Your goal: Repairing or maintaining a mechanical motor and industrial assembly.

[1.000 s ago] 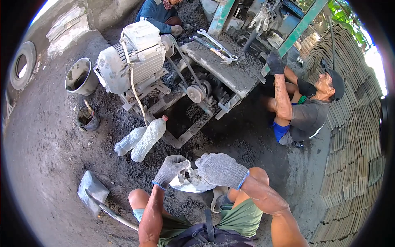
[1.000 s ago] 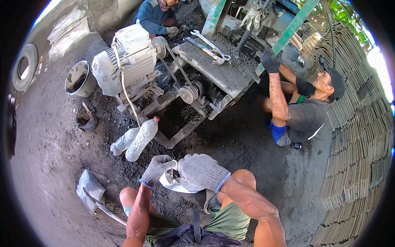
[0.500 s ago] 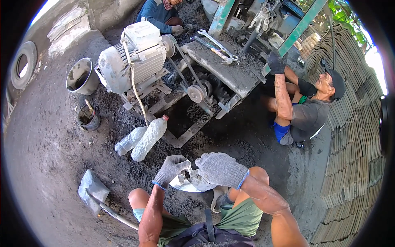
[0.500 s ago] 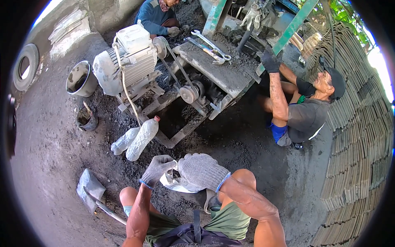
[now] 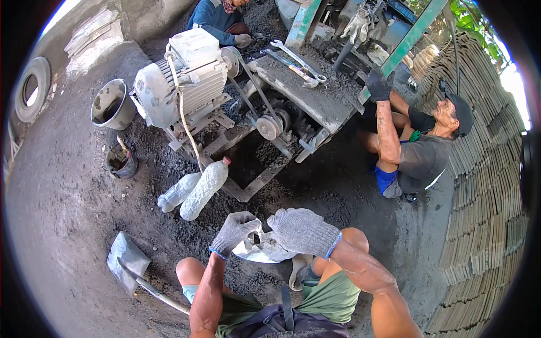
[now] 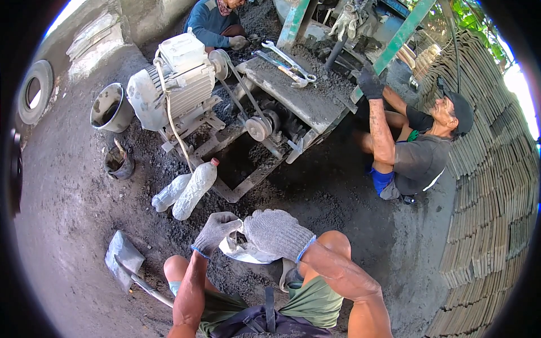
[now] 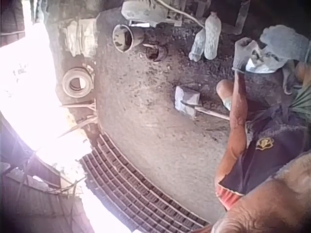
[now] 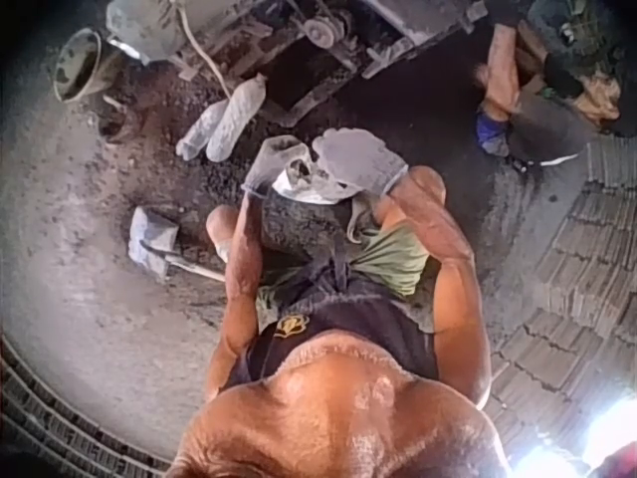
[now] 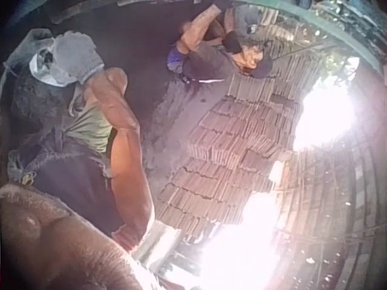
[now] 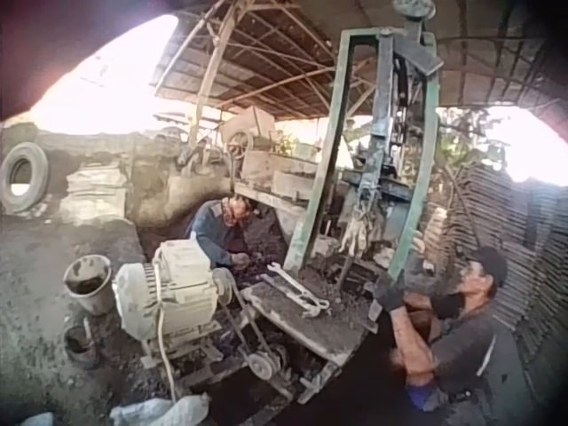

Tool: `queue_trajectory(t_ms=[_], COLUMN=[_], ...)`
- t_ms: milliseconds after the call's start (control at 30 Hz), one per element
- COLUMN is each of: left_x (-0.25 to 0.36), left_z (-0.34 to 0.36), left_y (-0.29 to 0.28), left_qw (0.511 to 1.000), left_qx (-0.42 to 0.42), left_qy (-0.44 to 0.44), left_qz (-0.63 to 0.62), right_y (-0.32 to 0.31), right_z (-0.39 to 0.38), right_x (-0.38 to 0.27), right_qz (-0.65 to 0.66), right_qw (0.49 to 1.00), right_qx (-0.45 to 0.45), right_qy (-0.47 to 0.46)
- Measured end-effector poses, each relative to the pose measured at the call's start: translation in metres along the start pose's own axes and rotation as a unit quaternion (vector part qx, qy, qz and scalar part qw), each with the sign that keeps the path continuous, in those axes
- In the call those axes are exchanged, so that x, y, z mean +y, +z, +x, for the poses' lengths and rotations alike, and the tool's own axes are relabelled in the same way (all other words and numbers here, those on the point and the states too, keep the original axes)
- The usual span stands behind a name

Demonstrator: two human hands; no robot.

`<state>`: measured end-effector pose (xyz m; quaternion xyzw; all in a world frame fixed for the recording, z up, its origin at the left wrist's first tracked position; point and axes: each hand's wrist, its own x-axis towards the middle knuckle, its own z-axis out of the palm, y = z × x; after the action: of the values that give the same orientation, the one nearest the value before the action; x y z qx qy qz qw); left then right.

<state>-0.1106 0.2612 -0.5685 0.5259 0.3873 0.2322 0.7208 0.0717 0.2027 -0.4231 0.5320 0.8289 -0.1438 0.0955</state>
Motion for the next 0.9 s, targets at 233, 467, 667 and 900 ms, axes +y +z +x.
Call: queue_trajectory(t_ms=[233, 467, 667, 900], left_x=[0.004, 0.015, 0.017, 0.008], left_z=[-0.009, -0.016, -0.034, -0.074], left_y=[0.002, -0.006, -0.016, -0.008], left_qw=[1.0, 1.0, 0.999, 0.996], left_qx=[-0.016, 0.011, -0.003, 0.054], left_qy=[-0.021, 0.013, -0.03, -0.065], left_qz=[-0.016, 0.005, 0.041, 0.026], right_y=[0.0, -0.008, 0.004, 0.01], right_z=[-0.004, -0.005, -0.007, -0.005], right_x=[-0.005, 0.012, 0.023, 0.001], right_qz=[0.007, -0.004, 0.02, 0.04], right_qw=[1.0, 0.999, 0.994, 0.998], right_qx=[-0.013, 0.035, 0.106, -0.05], right_qy=[-0.001, -0.012, -0.008, 0.01])
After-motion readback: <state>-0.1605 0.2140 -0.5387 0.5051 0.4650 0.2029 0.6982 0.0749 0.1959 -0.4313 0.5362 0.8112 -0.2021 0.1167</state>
